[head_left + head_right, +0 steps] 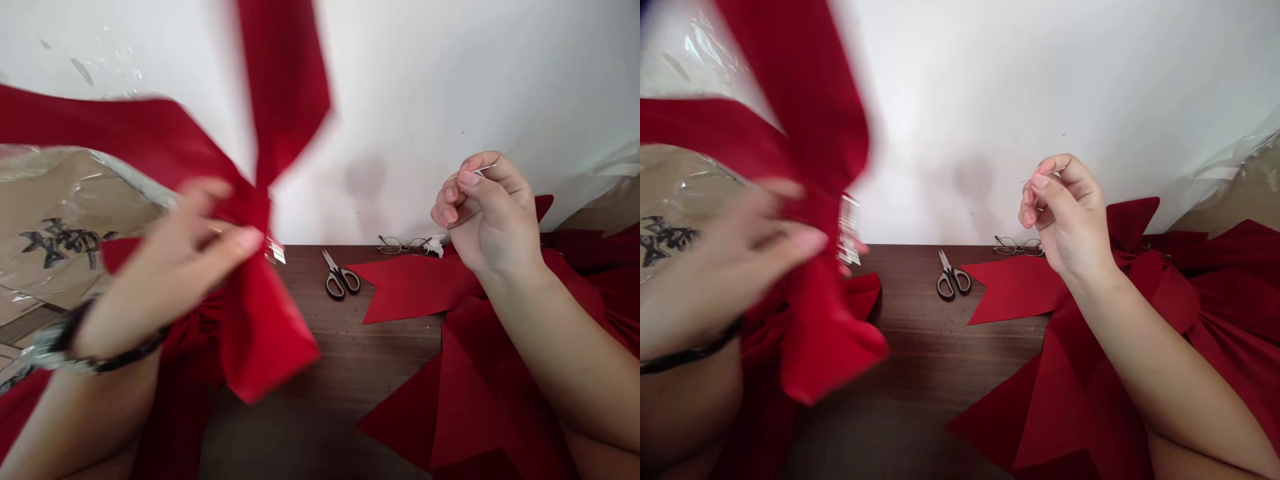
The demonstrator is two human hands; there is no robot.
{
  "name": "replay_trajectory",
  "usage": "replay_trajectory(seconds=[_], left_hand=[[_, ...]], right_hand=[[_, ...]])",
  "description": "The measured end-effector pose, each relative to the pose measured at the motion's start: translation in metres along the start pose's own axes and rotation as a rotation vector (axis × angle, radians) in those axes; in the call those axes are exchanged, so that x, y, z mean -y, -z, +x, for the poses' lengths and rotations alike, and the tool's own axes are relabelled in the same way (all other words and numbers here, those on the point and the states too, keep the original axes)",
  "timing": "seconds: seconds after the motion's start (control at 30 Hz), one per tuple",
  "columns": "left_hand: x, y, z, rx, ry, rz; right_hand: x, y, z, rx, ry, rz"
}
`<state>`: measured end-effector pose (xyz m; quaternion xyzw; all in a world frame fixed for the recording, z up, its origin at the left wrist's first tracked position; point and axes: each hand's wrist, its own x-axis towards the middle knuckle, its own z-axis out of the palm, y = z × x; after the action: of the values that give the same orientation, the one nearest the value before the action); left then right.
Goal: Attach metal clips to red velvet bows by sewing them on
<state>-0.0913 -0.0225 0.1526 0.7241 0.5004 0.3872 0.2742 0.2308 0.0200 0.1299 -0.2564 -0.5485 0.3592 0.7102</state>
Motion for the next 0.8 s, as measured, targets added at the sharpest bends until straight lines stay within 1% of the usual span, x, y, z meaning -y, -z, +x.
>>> replay_trajectory(seconds=[0.03,0.07,0.13,0.17,0.2,0.23,0.27,0.33,0.37,0.43,0.5,0.57,0.6,0.7,0.8], left_hand=[[-0.001,-0.014,-0.002,0.184,0.033,-0.004],[-0.002,-0.029,-0.004,0.424,0.069,-0.023],[-0.001,-0.059,-0.007,0.956,0.118,-0.099],[0.001,-0.071,-0.008,1.094,0.087,-0.099],[0.003,-0.082,-0.008,1.169,0.037,-0.059],[0.006,-0.089,-0.008,1.183,-0.038,0.020],[0.010,-0.094,-0.007,1.139,-0.137,0.111],[0.018,-0.099,-0.004,0.957,-0.325,0.290],[0.023,-0.101,-0.002,0.854,-0.393,0.348],[0.032,-0.104,0.002,0.691,-0.466,0.426],[0.042,-0.110,0.005,0.593,-0.537,0.493],[0.054,-0.118,0.007,0.557,-0.632,0.579],[0.060,-0.123,0.008,0.571,-0.666,0.632],[0.075,-0.131,0.010,0.636,-0.715,0.799],[0.079,-0.129,0.014,0.653,-0.731,0.901]], right_hand=[[0.001,0.001,0.000,-0.004,0.010,0.006],[0.003,0.001,0.001,-0.009,0.021,0.011],[0.005,0.003,0.002,-0.018,0.038,0.019],[0.006,0.003,0.002,-0.020,0.043,0.020],[0.007,0.004,0.003,-0.020,0.045,0.021],[0.007,0.004,0.003,-0.018,0.045,0.020],[0.007,0.003,0.003,-0.017,0.040,0.019],[0.006,0.002,0.002,-0.004,0.017,0.011],[0.005,0.001,0.001,0.009,0.000,0.004],[0.003,-0.001,-0.001,0.056,-0.035,-0.018],[0.000,-0.004,-0.005,0.129,-0.062,-0.049],[-0.002,-0.007,-0.009,0.210,-0.083,-0.082],[-0.002,-0.009,-0.011,0.245,-0.092,-0.093],[-0.004,-0.013,-0.015,0.312,-0.100,-0.098],[-0.005,-0.015,-0.017,0.356,-0.058,-0.097]])
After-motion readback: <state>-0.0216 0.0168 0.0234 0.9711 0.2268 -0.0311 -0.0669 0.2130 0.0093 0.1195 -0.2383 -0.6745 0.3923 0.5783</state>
